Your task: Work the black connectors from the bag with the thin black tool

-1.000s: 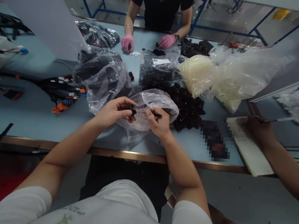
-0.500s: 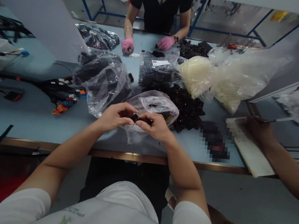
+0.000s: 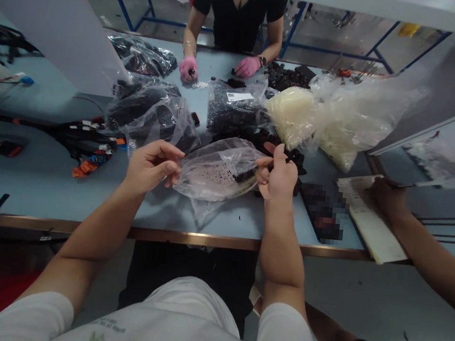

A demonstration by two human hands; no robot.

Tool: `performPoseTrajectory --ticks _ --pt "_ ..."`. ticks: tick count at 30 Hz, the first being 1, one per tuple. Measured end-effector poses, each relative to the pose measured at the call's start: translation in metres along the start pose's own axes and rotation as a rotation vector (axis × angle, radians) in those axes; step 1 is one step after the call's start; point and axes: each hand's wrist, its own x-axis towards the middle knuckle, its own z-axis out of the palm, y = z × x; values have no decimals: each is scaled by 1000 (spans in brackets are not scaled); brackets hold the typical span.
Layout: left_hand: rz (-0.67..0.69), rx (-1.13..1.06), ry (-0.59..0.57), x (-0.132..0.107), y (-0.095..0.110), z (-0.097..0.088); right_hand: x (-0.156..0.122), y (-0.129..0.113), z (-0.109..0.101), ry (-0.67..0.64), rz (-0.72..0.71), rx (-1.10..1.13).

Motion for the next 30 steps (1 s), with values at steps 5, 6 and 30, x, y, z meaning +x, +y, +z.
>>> performPoseTrajectory --ticks 5,6,30 --pt "86 136 246 4 1 -12 -13 2 3 22 -281 -32" --pt "114 200 333 6 0 -16 -18 2 3 2 -369 -47" --pt "-488 1555 -199 29 -19 -36 -44 32 36 -782 -268 -1824"
